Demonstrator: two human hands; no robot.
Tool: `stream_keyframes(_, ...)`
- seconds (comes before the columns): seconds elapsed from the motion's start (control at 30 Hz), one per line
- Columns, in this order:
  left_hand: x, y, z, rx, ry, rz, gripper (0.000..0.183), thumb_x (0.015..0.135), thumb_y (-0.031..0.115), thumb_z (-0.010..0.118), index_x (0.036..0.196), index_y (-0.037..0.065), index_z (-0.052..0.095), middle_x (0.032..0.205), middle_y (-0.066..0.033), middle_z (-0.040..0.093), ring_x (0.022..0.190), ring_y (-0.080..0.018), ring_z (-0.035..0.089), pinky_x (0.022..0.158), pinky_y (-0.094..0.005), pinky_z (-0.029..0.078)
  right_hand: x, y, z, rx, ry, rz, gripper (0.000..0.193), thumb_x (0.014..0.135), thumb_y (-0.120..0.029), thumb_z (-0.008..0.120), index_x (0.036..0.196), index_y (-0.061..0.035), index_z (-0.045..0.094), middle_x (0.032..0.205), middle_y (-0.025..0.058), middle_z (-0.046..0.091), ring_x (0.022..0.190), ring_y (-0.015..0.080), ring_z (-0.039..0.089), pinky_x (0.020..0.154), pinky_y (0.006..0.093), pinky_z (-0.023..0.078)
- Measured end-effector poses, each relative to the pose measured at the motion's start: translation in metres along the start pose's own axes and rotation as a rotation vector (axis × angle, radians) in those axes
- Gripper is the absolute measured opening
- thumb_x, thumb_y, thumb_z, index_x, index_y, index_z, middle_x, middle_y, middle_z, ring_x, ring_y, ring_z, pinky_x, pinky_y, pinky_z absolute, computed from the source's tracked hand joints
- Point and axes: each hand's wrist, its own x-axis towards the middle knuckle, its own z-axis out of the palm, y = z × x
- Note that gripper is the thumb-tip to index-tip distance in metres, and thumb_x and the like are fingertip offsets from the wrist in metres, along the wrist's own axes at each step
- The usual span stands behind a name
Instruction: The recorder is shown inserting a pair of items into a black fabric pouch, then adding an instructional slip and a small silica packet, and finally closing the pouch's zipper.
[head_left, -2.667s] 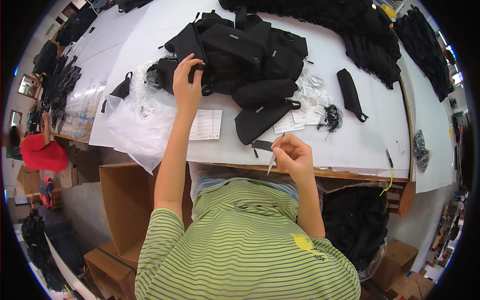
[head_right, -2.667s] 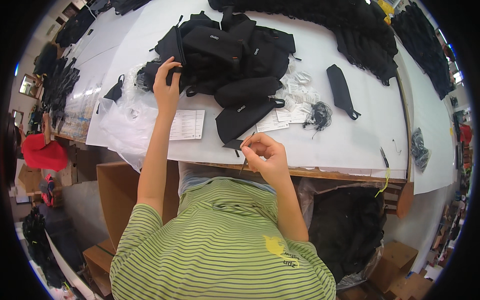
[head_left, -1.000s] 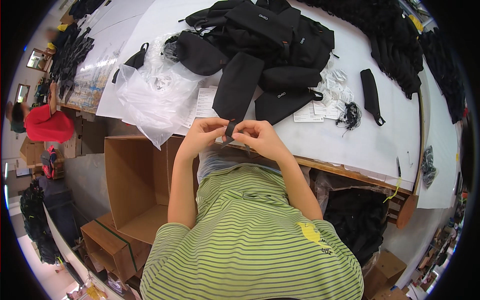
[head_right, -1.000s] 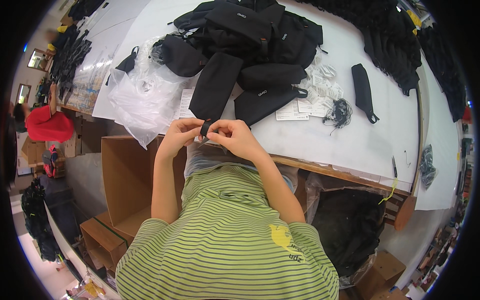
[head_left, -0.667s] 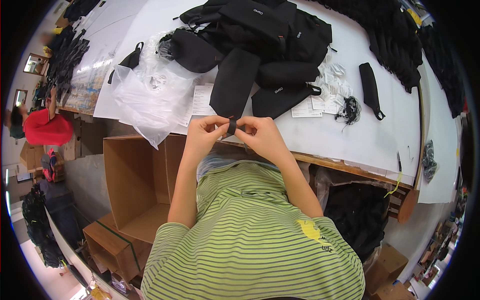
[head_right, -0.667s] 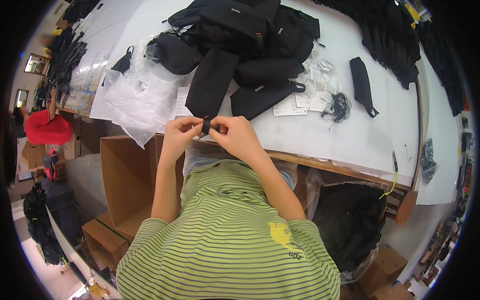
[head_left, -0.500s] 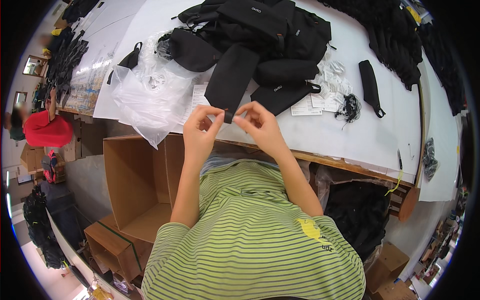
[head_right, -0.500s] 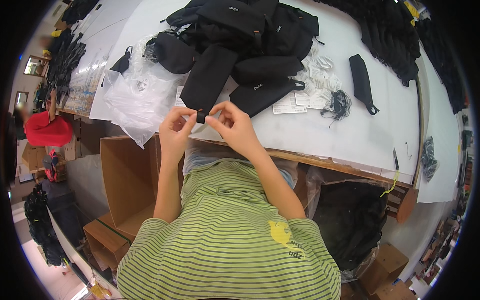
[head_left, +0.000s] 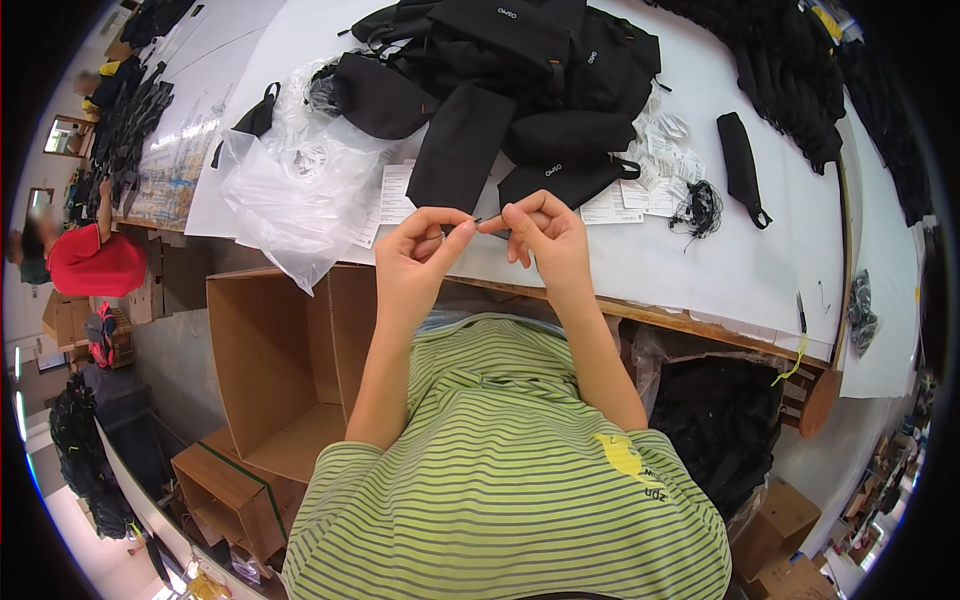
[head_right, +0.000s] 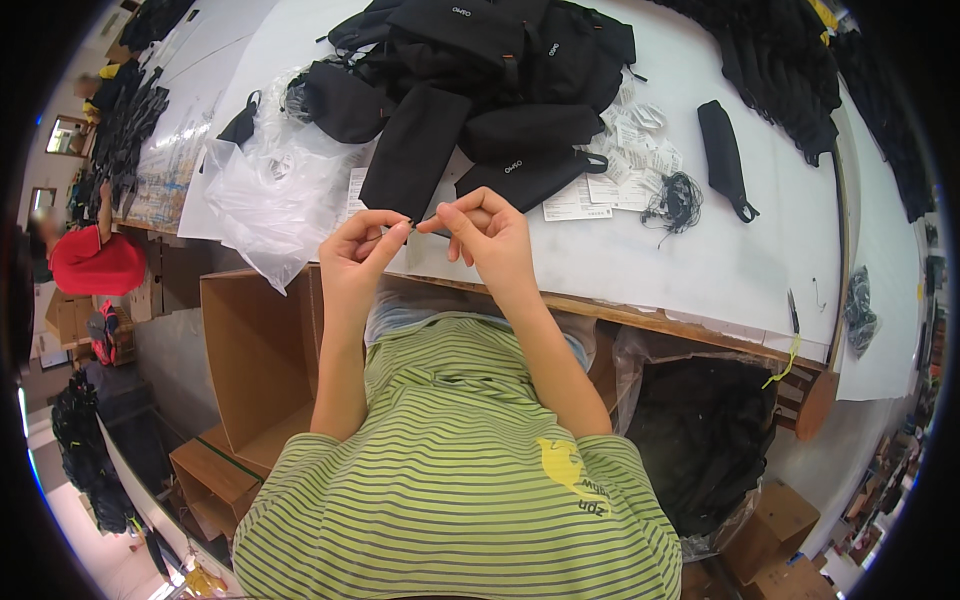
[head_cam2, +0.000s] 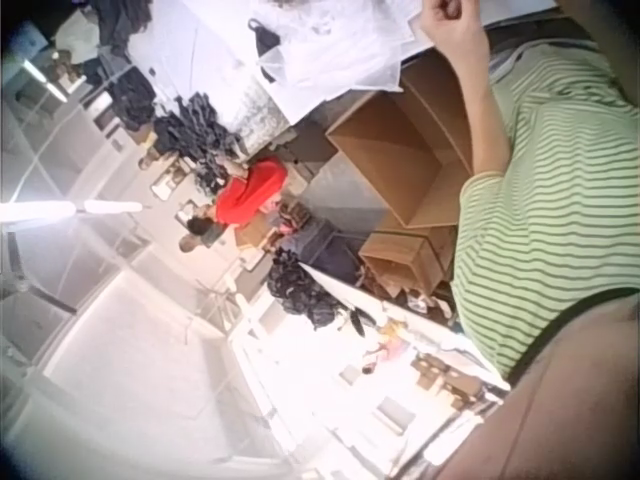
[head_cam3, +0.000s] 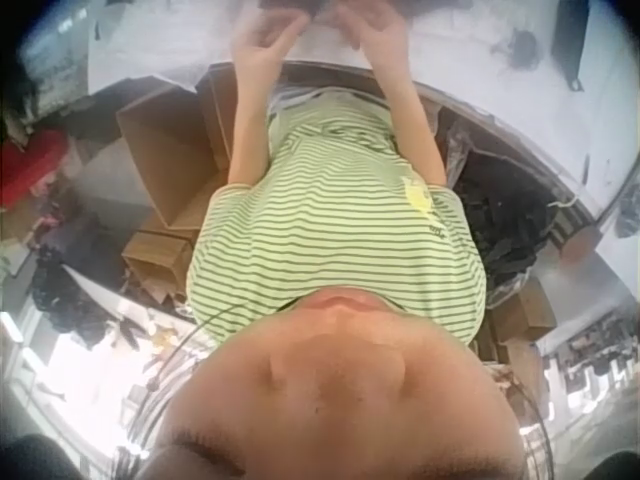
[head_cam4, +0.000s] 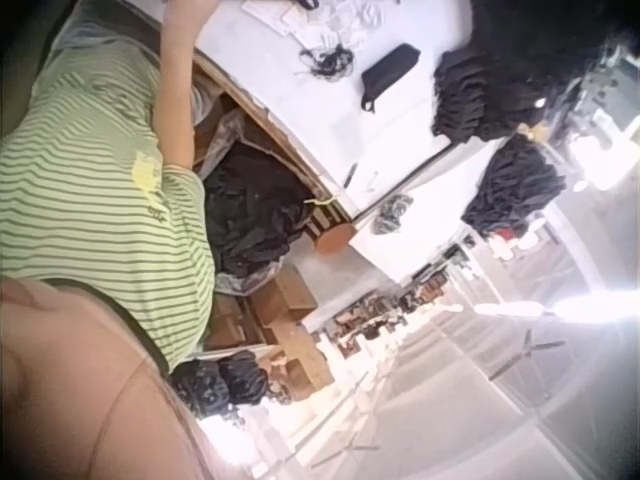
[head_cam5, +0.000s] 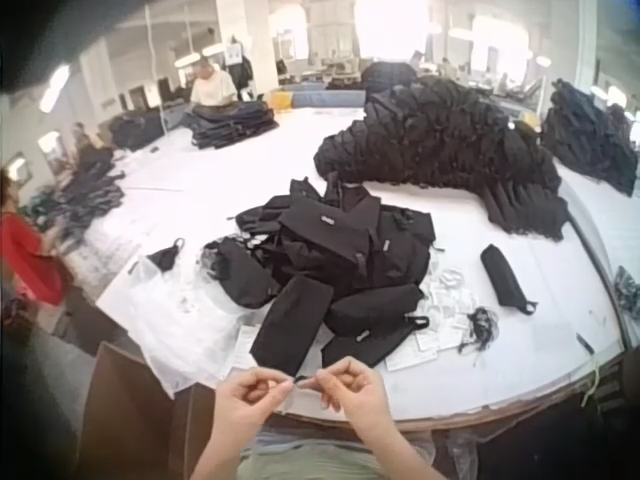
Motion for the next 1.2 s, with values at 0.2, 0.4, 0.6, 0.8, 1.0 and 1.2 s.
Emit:
stream_keyframes(0.2,-0.002,0.003,0.004,0.087,-0.036,-0.034,0.009,0.079,0.008,0.070,0.086,0.001,0.068,0.060,0.0107,0.030,0.054,0.0005,0.024,0.050,-0.0187,0.016,-0.004,-0.003,0.006,-0.063,0.042,0.068,0.018,0.087,-0.018,0.066,0.080,-0.0025,0.059,0.077,0.0078,0.069,0.046,0.0043,0.047,0.041,0.0170,0.033)
stream_keyframes(0.4,-0.002,0.002,0.003,0.139,-0.044,-0.002,0.009,0.078,0.007,0.070,0.084,0.001,0.067,0.060,0.0105,0.032,0.053,0.0002,0.023,0.050,-0.0191,0.016,-0.005,-0.006,0.007,-0.141,0.004,0.081,0.017,0.087,-0.016,0.066,0.082,-0.0007,0.062,0.076,0.0071,0.068,0.047,0.0050,0.048,0.044,0.0181,0.036)
stream_keyframes(0.6,-0.002,0.002,0.001,0.176,-0.043,-0.001,0.008,0.077,0.007,0.070,0.083,0.001,0.067,0.059,0.0100,0.031,0.053,0.0001,0.023,0.050,-0.0199,0.016,-0.004,-0.004,0.005,-0.123,0.003,0.067,0.015,0.086,-0.015,0.066,0.081,-0.0003,0.063,0.074,0.0067,0.068,0.049,0.0046,0.047,0.045,0.0179,0.037)
stream_keyframes(0.8,-0.003,0.001,-0.001,0.183,-0.047,-0.033,0.009,0.077,0.008,0.070,0.082,0.002,0.067,0.058,0.0106,0.030,0.053,0.0002,0.022,0.049,-0.0203,0.015,-0.007,-0.003,0.009,-0.250,0.038,0.016,0.014,0.084,-0.015,0.068,0.079,-0.0024,0.064,0.071,0.0031,0.067,0.050,0.0023,0.048,0.046,0.0171,0.034)
stream_keyframes(1.0,-0.002,-0.001,-0.002,0.208,-0.082,-0.042,0.009,0.077,0.009,0.070,0.082,0.002,0.067,0.058,0.0107,0.027,0.052,-0.0001,0.022,0.049,-0.0205,0.016,-0.008,-0.004,0.014,-0.524,0.070,-0.112,0.016,0.082,-0.016,0.070,0.076,-0.0024,0.064,0.064,0.0030,0.065,0.052,0.0028,0.053,0.047,0.0182,0.035)
stream_keyframes(1.2,0.008,-0.013,0.000,0.122,-0.107,-0.071,0.007,0.079,0.008,0.070,0.082,0.003,0.066,0.059,0.0094,0.036,0.055,-0.0002,0.031,0.051,-0.0191,0.023,-0.003,-0.007,0.014,-0.500,0.084,-0.128,0.018,0.083,-0.016,0.069,0.074,-0.0024,0.061,0.062,0.0035,0.063,0.054,0.0045,0.056,0.047,0.0183,0.035)
